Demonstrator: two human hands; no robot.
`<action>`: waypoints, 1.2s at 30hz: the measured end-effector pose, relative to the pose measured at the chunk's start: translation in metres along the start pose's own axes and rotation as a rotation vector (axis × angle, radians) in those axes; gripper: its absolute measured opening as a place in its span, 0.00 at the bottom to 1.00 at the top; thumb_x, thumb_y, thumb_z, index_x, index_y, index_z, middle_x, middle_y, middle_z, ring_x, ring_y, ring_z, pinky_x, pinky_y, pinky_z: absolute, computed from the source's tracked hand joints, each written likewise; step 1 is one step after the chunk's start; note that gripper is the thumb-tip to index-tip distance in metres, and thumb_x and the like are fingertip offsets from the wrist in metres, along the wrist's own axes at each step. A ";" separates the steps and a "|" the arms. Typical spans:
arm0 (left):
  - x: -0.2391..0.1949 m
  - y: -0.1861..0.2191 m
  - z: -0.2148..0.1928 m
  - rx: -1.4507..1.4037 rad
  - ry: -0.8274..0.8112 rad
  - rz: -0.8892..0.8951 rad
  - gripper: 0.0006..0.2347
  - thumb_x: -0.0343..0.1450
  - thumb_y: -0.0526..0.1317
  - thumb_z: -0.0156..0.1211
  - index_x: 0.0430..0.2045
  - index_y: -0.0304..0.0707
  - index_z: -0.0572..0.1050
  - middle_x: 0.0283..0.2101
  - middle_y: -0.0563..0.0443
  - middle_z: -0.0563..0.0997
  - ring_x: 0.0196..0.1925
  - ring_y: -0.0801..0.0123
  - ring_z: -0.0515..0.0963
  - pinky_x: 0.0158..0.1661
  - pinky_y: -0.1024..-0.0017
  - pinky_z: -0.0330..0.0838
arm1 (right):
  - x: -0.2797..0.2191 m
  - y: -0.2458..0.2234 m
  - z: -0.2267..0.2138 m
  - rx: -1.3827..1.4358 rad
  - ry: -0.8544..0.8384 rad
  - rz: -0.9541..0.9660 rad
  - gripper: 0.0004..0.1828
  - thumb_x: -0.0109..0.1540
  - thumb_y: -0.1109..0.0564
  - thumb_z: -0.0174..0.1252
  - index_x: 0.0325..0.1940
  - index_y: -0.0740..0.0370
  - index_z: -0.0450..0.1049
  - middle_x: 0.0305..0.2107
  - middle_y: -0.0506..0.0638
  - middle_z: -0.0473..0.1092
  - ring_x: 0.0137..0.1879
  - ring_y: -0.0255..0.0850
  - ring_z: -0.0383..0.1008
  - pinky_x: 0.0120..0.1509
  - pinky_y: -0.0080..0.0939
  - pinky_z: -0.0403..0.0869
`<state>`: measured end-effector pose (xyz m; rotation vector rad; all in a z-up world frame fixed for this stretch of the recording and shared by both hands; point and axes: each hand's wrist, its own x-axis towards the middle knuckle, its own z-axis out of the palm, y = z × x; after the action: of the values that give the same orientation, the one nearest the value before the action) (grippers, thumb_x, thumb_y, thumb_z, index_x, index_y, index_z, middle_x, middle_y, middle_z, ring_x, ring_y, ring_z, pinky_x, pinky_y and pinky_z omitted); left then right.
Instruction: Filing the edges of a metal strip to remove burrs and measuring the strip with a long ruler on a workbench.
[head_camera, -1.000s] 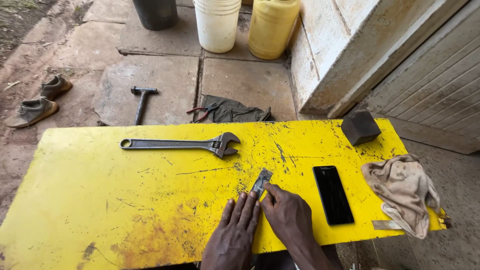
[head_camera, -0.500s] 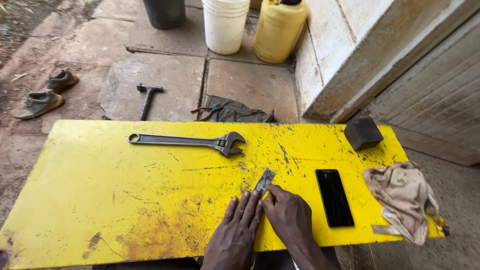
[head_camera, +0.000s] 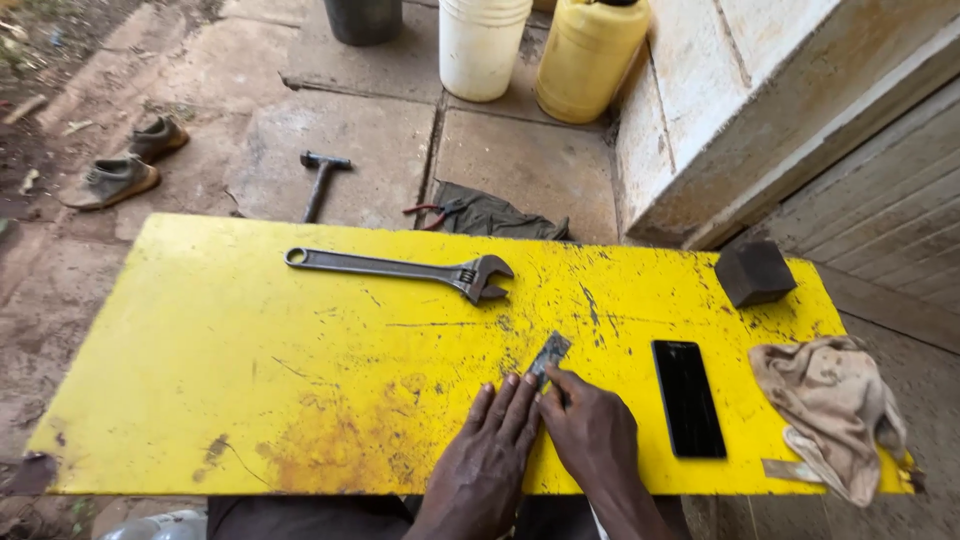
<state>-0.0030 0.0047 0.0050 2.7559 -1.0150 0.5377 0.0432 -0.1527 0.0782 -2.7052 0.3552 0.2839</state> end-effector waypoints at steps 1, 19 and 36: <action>-0.001 -0.001 0.005 0.003 0.032 -0.011 0.37 0.69 0.47 0.39 0.77 0.31 0.46 0.83 0.36 0.44 0.85 0.48 0.42 0.81 0.52 0.34 | 0.001 0.000 0.001 0.005 -0.001 0.008 0.24 0.67 0.42 0.55 0.68 0.38 0.77 0.40 0.48 0.84 0.40 0.44 0.83 0.43 0.48 0.78; 0.002 -0.005 0.001 -0.009 0.022 -0.007 0.47 0.58 0.49 0.47 0.77 0.28 0.45 0.82 0.33 0.45 0.84 0.45 0.43 0.81 0.49 0.32 | 0.009 0.003 0.001 0.078 0.000 -0.001 0.24 0.66 0.44 0.57 0.66 0.41 0.79 0.37 0.46 0.85 0.30 0.39 0.79 0.35 0.43 0.73; 0.003 0.003 0.009 0.014 0.116 -0.019 0.39 0.68 0.48 0.35 0.78 0.31 0.41 0.83 0.38 0.40 0.86 0.50 0.39 0.82 0.54 0.31 | 0.014 0.011 0.000 0.075 0.014 0.012 0.25 0.65 0.45 0.57 0.68 0.40 0.78 0.33 0.50 0.84 0.27 0.41 0.77 0.34 0.47 0.73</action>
<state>-0.0004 -0.0016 -0.0023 2.7081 -0.9613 0.6952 0.0534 -0.1656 0.0702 -2.6335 0.3785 0.2496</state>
